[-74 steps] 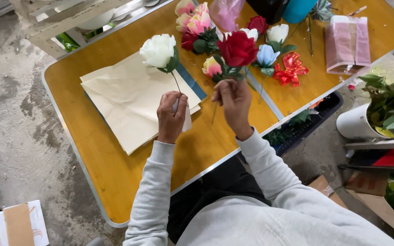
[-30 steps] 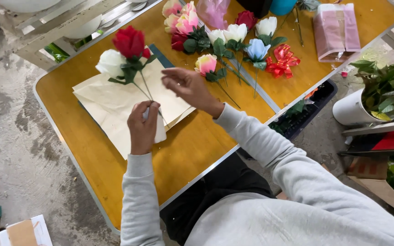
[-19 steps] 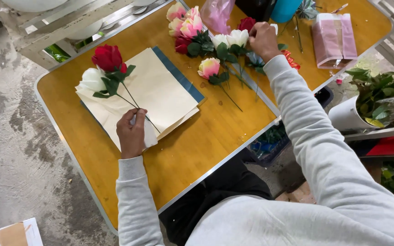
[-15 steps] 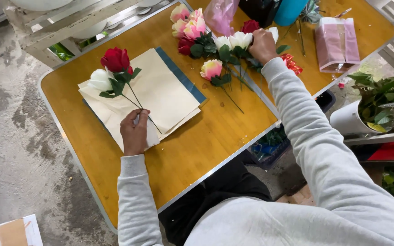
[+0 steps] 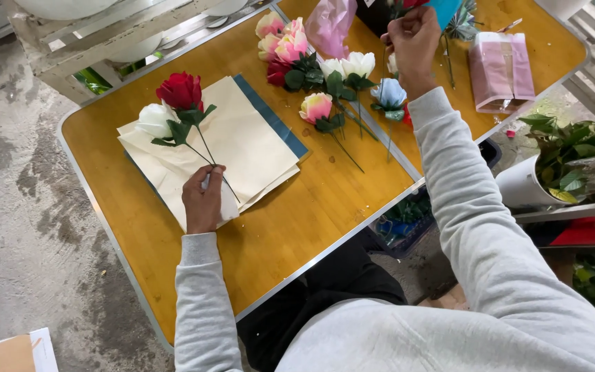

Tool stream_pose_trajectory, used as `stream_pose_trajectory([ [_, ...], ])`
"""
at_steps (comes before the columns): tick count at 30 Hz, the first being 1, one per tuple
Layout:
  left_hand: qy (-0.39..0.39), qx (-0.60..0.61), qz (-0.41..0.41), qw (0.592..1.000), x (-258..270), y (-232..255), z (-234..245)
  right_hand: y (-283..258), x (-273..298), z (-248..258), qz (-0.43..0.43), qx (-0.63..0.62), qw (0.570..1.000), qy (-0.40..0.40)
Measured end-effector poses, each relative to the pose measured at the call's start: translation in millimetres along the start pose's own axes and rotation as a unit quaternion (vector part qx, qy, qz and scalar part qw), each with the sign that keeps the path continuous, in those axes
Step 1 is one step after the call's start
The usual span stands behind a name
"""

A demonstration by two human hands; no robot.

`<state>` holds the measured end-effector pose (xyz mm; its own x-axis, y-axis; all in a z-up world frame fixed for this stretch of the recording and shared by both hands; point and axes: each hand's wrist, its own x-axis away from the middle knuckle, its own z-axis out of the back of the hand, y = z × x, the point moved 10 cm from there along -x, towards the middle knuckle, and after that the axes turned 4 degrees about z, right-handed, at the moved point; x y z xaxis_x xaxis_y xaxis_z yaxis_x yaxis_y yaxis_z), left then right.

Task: The person unwraps a block of floral foam and places it on a sheet of paper. They then insert several artificial roses of different colors into the foam block, arranging them into a small bouquet.

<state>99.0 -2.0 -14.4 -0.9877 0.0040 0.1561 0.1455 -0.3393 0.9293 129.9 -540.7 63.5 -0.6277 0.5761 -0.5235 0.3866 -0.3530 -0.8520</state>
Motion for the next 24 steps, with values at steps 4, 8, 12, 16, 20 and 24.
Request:
stream_pose_trajectory([
  [4,0.003,0.016,0.013,1.0,1.0,-3.1,1.1,-67.8,24.2,-24.7,0.054,-0.062,0.997,-0.015],
  [8,0.004,0.01,-0.021,1.0,1.4,2.3,0.4,-126.5,90.0,-93.9,0.036,-0.239,0.962,-0.127],
  [12,0.014,0.037,-0.027,0.999,1.6,2.2,2.1,-89.4,167.1,-181.3,-0.118,-0.332,0.906,-0.234],
  [16,0.002,0.003,-0.103,0.995,10.0,21.8,4.4,-55.8,212.0,-234.7,-0.19,-0.352,0.893,-0.207],
  [20,0.026,0.013,-0.121,0.992,12.8,29.6,9.0,-46.7,226.4,-259.3,-0.192,-0.344,0.892,-0.222],
  [24,0.035,0.021,-0.149,0.988,7.5,20.6,2.3,-51.5,238.6,-262.4,-0.205,-0.329,0.891,-0.236],
])
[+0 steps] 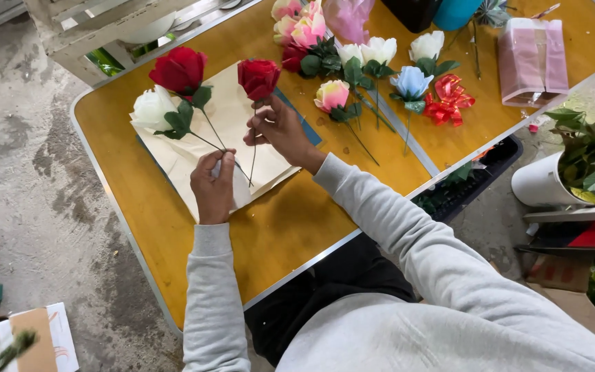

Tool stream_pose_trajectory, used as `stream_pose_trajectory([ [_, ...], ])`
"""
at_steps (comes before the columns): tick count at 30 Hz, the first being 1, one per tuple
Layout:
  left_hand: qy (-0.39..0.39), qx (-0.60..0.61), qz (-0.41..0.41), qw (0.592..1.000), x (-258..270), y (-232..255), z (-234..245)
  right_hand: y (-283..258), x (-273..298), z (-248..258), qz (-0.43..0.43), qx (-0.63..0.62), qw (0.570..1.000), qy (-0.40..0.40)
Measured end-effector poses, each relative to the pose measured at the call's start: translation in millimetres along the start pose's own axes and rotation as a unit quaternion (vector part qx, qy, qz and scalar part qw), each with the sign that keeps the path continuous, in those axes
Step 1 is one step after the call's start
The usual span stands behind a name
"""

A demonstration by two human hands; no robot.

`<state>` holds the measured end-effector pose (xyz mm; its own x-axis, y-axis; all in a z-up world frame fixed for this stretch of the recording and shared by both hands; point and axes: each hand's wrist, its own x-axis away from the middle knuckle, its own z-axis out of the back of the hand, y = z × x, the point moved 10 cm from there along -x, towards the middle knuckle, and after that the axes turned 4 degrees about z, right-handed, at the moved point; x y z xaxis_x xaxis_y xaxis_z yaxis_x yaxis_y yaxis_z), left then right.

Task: The person unwraps a block of floral foam and places it on a sheet of paper. They then insert several artificial roses of different colors into the foam block, arranging them into a small bouquet.

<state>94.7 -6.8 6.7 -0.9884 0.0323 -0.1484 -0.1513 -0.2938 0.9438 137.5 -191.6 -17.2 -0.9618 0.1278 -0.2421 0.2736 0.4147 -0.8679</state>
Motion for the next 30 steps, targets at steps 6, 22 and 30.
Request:
stream_pose_trajectory([
  [6,-0.027,0.016,-0.015,0.999,3.4,-0.7,-8.9,16.3,1.9,5.2,-0.042,-0.029,0.999,-0.005],
  [22,-0.014,0.014,0.058,0.998,5.3,-27.5,-25.3,29.7,2.5,5.3,-0.027,0.014,0.999,-0.023],
  [30,-0.025,-0.004,0.175,0.984,-0.1,-37.6,-12.8,36.1,-4.2,17.9,-0.022,0.18,0.983,-0.009],
])
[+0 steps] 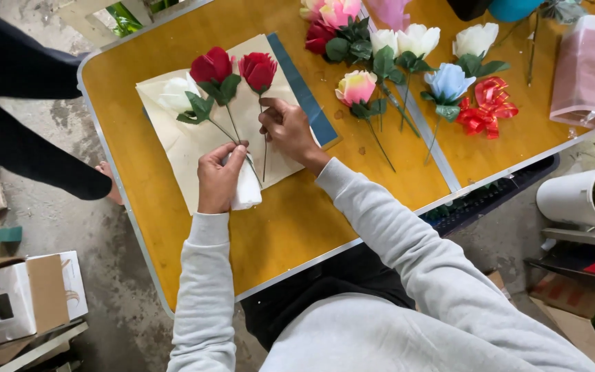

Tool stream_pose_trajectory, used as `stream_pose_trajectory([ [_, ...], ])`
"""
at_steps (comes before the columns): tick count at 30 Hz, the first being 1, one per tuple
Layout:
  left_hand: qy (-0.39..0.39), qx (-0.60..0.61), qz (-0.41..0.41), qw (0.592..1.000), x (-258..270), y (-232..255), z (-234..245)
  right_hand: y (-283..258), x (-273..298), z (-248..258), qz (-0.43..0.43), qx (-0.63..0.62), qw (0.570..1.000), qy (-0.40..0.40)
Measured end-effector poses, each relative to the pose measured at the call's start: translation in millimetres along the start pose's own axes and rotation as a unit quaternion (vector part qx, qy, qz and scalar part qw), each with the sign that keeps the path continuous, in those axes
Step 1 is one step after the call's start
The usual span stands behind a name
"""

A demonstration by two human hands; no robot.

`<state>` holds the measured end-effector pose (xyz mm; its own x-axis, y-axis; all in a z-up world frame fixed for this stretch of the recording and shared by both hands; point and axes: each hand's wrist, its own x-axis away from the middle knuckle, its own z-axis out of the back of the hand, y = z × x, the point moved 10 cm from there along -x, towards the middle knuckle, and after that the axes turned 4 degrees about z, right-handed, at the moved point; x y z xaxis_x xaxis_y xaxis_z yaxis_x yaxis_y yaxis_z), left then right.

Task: The person unwraps a block of floral foam and places it on a sheet of paper. They then insert several artificial roses of different colors into the foam block, arranging them into a small bouquet.

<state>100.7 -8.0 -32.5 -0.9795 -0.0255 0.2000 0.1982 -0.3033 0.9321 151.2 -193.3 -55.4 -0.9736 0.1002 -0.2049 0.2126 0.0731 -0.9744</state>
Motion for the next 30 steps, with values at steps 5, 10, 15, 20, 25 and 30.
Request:
stream_pose_trajectory([
  [5,-0.016,-0.029,0.037,0.999,-4.5,-0.7,-0.5,0.1,2.5,-2.2,0.081,0.167,0.983,0.0],
  [10,0.016,-0.097,0.023,0.995,5.5,13.7,14.7,-28.2,16.1,-12.5,0.153,0.305,0.94,-0.015],
  [15,0.078,-0.173,-0.059,0.98,15.3,39.3,47.0,-53.3,21.1,-3.5,0.263,0.371,0.89,0.043],
  [20,0.054,-0.132,-0.038,0.989,5.7,18.7,64.6,-126.2,47.9,61.2,0.257,0.344,0.895,0.123],
  [25,0.008,-0.112,-0.007,0.994,4.9,15.1,55.4,-136.6,81.6,156.0,0.229,0.411,0.864,0.18],
  [30,0.14,-0.054,-0.074,0.986,-11.6,-5.9,94.1,-104.6,64.0,235.5,0.193,0.488,0.834,0.173],
])
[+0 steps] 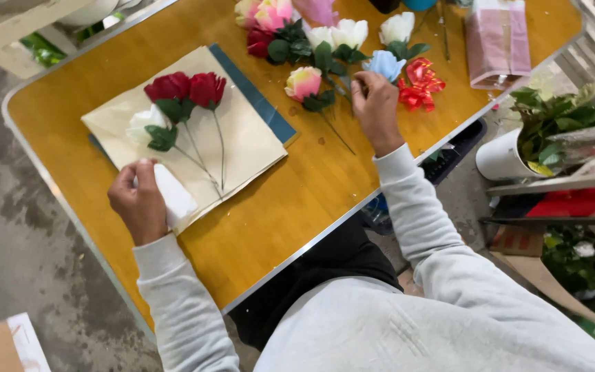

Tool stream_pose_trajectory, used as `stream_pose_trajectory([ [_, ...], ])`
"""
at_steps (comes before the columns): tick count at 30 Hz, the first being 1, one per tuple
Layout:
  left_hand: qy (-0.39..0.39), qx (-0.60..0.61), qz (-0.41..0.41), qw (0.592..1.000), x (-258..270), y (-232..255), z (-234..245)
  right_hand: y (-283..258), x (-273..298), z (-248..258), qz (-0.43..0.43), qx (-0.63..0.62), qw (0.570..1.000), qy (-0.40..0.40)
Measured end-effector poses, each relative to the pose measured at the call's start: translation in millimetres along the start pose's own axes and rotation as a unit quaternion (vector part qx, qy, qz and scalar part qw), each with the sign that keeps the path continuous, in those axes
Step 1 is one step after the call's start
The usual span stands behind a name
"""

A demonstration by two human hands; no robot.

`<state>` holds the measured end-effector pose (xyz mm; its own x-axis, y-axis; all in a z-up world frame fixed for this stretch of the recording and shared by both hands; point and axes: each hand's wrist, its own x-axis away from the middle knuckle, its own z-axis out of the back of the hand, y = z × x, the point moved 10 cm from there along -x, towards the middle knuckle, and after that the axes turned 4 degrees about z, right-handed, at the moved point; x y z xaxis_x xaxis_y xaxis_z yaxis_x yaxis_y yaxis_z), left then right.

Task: The person unwraps a block of floral foam and places it on a sheet of paper. They then insert several artificial roses of different colors into the foam block, arranging them into a small bouquet.

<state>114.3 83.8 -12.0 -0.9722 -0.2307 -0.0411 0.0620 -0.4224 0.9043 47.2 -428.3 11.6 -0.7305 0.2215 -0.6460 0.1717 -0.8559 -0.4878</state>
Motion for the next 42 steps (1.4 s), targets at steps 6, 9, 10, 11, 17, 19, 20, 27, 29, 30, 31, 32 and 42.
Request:
stream_pose_trajectory([
  [6,0.055,0.326,0.187,0.925,8.8,-0.2,19.3,63.4,-14.3,-53.0,0.018,0.106,0.987,-0.121],
  [9,0.012,0.36,0.223,0.906,14.2,-1.3,11.0,59.9,-19.2,-46.4,-0.015,0.053,0.992,-0.115],
  [10,0.018,0.36,0.224,0.905,20.2,1.1,13.0,53.0,-16.9,-43.4,-0.012,0.049,0.992,-0.118],
  [11,-0.021,0.335,0.235,0.912,24.0,6.0,6.8,50.0,-16.7,-33.9,-0.031,0.035,0.995,-0.084],
  [17,-0.121,0.245,0.199,0.941,24.5,0.4,-20.7,-27.9,-6.2,29.0,-0.053,-0.022,0.989,0.136],
  [19,-0.138,0.234,0.185,0.945,23.8,-7.4,-37.4,-47.8,8.6,37.1,-0.033,-0.052,0.978,0.198],
  [20,-0.107,0.213,0.151,0.959,21.1,-7.5,-35.4,-51.7,20.0,32.4,-0.007,-0.044,0.975,0.217],
  [27,-0.057,0.193,0.129,0.971,22.5,5.0,-23.7,-137.0,56.4,-31.3,0.099,-0.096,0.97,0.201],
  [29,-0.065,0.19,0.128,0.971,22.1,4.0,-26.2,-154.6,57.6,-29.6,0.116,-0.121,0.97,0.176],
  [30,-0.068,0.19,0.128,0.971,22.1,3.2,-25.7,-166.9,57.2,-31.6,0.136,-0.15,0.968,0.148],
  [31,-0.067,0.19,0.127,0.971,21.9,-0.1,-26.2,-169.7,56.7,-32.8,0.136,-0.151,0.968,0.148],
  [32,-0.07,0.192,0.115,0.972,21.2,-0.9,-26.6,-185.6,57.2,-40.8,0.195,-0.156,0.963,0.105],
  [42,-0.08,0.24,0.191,0.948,28.0,-35.8,-44.3,-116.1,13.5,9.8,0.112,0.007,0.988,0.109],
])
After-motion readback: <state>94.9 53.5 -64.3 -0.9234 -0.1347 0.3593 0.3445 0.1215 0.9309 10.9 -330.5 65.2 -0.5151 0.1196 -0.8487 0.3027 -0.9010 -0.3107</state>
